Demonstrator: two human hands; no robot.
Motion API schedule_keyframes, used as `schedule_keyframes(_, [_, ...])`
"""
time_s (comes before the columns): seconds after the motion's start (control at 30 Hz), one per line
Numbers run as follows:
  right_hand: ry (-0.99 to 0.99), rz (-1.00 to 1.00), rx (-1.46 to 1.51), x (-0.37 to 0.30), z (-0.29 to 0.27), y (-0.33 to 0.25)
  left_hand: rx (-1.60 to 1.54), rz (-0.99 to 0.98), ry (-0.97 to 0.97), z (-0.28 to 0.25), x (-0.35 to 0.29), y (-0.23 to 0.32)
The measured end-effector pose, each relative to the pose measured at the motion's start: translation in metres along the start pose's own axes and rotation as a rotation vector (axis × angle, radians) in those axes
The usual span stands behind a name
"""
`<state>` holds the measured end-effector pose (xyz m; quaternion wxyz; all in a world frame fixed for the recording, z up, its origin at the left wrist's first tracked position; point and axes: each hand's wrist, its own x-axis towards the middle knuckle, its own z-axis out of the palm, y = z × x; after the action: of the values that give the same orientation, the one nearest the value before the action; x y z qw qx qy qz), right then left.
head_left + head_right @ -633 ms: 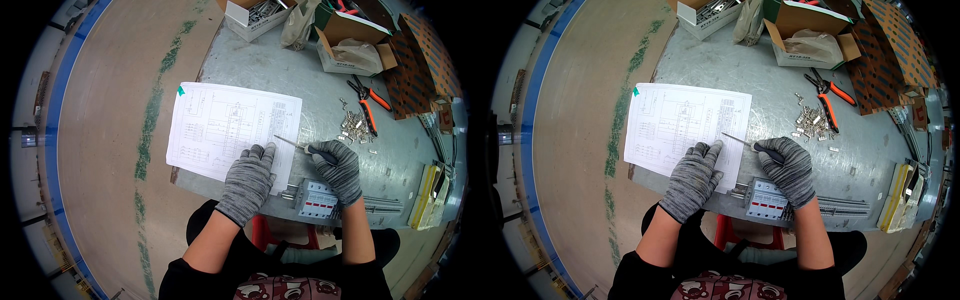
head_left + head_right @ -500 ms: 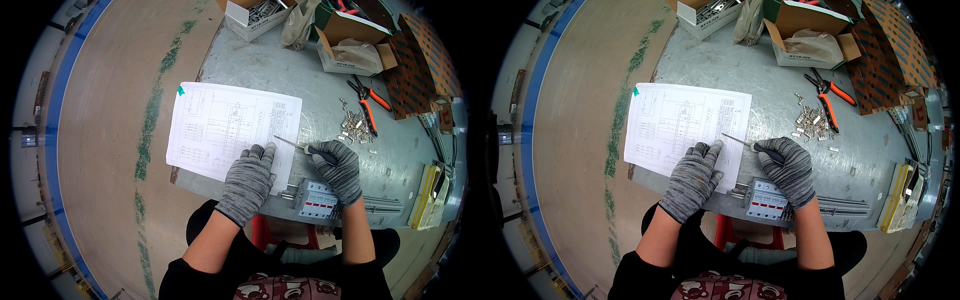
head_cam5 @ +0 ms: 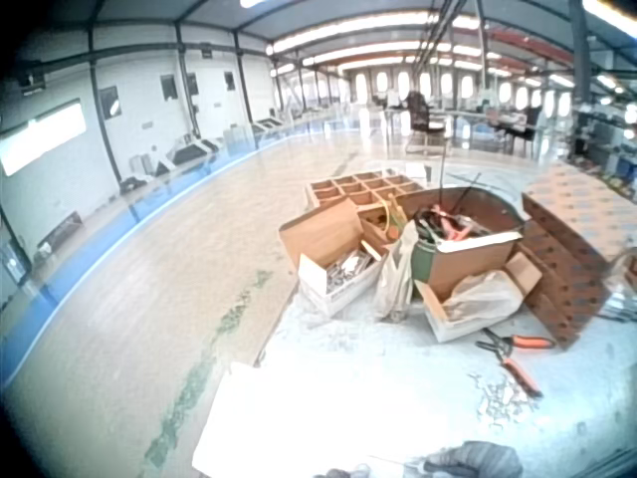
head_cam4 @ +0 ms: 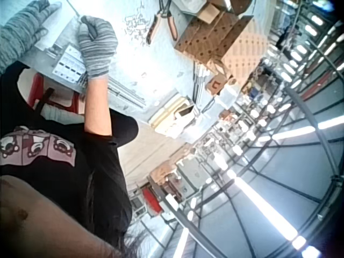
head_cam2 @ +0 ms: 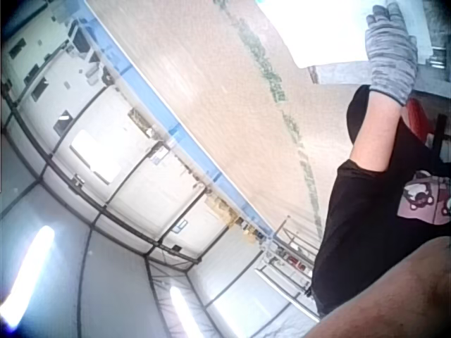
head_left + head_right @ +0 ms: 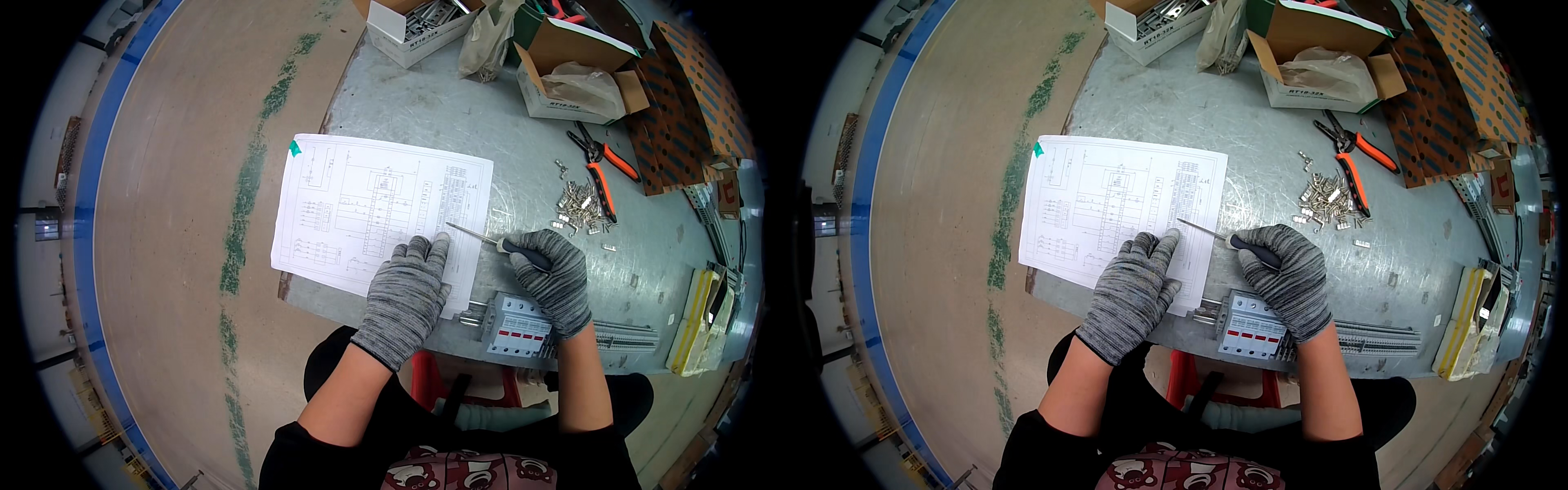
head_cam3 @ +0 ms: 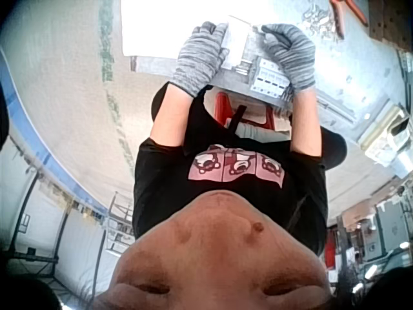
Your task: The person sits at a workbench and assembles small metal components onto a DIN rail using a screwdriver. They repeatedly pick up parts, align them on the rail, and tighten them, occasionally referring to a paper document.
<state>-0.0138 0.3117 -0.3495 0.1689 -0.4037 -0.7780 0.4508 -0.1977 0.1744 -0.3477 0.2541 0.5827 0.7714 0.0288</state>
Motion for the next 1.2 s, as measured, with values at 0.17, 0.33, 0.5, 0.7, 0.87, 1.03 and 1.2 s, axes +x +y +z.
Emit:
schedule_keyframes(0.17, [0.0,-0.011,0.004,0.0,0.001,0.0,0.015,0.008,-0.008,-0.001,0.0,0.0])
schedule_keyframes(0.33, [0.005,-0.034,-0.031,0.0,0.001,0.0,-0.001,-0.013,-0.028,-0.004,0.001,0.002])
schedule_keyframes(0.5, [0.005,-0.043,-0.039,0.0,0.001,0.003,-0.001,-0.007,-0.002,-0.002,0.0,0.001])
schedule_keyframes(0.7, [0.007,-0.045,-0.029,-0.001,0.002,0.007,-0.017,0.012,0.016,-0.004,-0.003,0.002])
schedule_keyframes(0.87, [0.023,-0.048,-0.015,-0.001,0.004,0.009,-0.037,0.067,0.064,0.0,-0.008,-0.001])
schedule_keyframes(1.03, [0.015,-0.036,-0.027,-0.001,0.003,0.002,-0.108,0.068,0.054,-0.008,-0.014,0.0])
schedule_keyframes(1.2, [0.005,-0.051,-0.063,0.0,0.001,0.002,-0.137,0.052,0.006,-0.015,-0.014,0.003])
